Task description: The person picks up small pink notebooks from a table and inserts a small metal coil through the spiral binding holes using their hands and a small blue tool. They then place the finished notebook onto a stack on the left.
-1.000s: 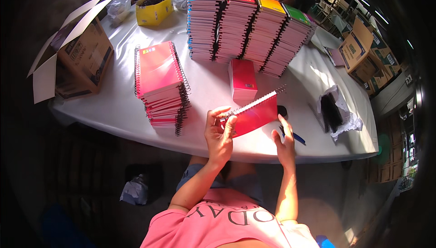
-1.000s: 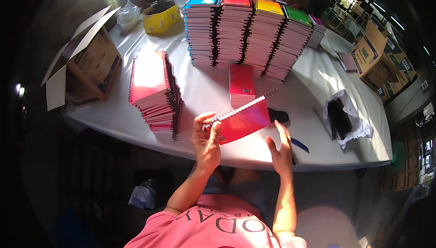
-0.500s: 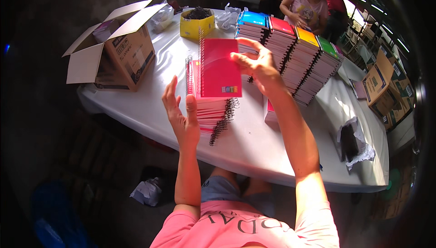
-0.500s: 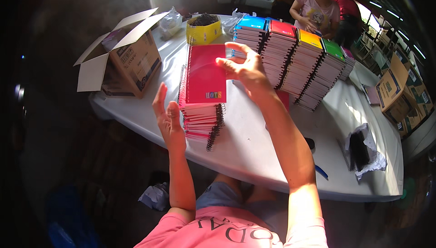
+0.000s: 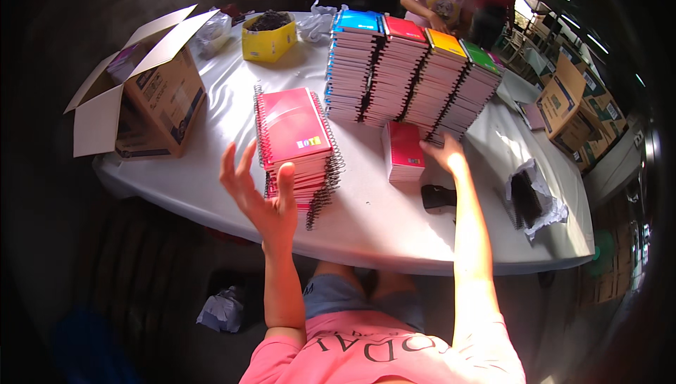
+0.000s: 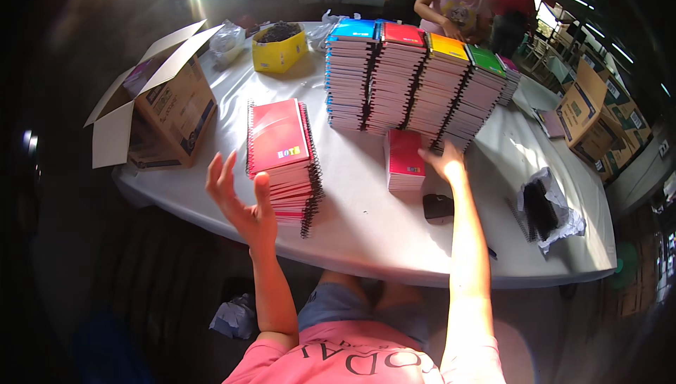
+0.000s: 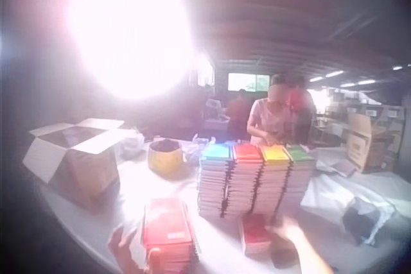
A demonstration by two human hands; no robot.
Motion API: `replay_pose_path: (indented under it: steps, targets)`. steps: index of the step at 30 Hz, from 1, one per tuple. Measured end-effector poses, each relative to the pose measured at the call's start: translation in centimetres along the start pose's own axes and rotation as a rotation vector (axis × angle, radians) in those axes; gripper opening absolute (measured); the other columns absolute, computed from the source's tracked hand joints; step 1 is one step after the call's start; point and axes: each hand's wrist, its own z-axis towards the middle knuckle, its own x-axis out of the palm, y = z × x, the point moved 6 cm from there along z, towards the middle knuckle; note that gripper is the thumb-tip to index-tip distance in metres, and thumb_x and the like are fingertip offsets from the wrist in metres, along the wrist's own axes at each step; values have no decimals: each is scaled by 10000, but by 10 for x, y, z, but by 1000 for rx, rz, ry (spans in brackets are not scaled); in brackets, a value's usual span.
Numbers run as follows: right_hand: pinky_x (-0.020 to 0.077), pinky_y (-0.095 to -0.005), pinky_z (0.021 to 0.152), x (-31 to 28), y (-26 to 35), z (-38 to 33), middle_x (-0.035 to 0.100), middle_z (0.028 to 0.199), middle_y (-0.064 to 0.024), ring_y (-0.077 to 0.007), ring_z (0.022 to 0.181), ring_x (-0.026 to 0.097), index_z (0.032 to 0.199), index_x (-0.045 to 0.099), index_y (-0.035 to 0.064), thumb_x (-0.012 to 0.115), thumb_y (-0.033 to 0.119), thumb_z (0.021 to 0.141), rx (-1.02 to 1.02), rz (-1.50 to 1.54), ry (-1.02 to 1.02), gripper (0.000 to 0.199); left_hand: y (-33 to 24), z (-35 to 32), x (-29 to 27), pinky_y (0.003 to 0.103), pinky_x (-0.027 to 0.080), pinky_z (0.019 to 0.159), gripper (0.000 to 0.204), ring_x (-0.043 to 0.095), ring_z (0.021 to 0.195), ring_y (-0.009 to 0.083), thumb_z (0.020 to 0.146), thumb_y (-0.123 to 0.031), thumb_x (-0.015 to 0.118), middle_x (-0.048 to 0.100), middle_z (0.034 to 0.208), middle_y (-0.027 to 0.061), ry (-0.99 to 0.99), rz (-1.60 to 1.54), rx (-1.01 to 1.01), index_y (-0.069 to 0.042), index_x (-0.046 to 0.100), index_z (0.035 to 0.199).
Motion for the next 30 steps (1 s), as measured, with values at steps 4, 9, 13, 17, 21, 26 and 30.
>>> replay_pose_path:
  steps: [4,9,13,17,21,26,30]
  targets:
    - [471,-280,714,41,-21,-34,653,949,-94,-158,817,605,1155,584,-16,766,395,723,237,420,361,624,-51,-10,-16,431,359,1010,436,405,1229,311,878,-313,627,364,1276,162,-114,-180,164,-4,513,1162]
    - [414,-245,594,49,-38,-11,632,809,-30,-102,683,555,1015,657,21,700,290,792,102,409,271,352,-97,-45,23,481,416,967,322,516,1084,349,818,-240,697,434,1130,191,184,-554,203,1,583,999]
    - [479,-338,697,43,-33,-8,674,849,-145,-240,786,641,967,670,-11,712,250,748,94,315,70,343,-91,-75,74,381,431,911,336,508,1102,261,809,-126,680,479,1167,126,475,-554,-78,-47,575,1119]
    - [501,-395,710,16,-11,-27,671,850,-188,-321,785,663,869,650,-2,769,240,699,-115,251,-298,319,-54,-128,137,337,397,943,521,492,1133,191,875,-158,630,475,1228,97,716,-719,-600,-64,415,1339]
    - [488,-289,619,-9,14,-91,650,728,-72,-132,676,615,862,586,13,755,143,761,-171,823,-90,236,-20,-165,162,319,422,922,500,520,1094,165,947,-254,546,516,1237,77,689,-915,-997,-22,378,1356]
    - [488,-275,702,-10,-3,-152,620,848,-60,-113,784,587,1030,594,57,694,243,844,-257,920,215,281,-24,-137,144,266,484,803,175,597,911,101,940,-107,546,630,1056,51,680,-1120,-762,-16,568,1088]
    - [472,-427,812,-78,-171,-97,590,1068,-155,-328,988,583,1092,589,53,620,115,839,-38,-84,-474,263,-84,-98,119,353,471,770,182,576,920,274,767,62,587,618,913,92,1068,-244,340,-28,572,924]
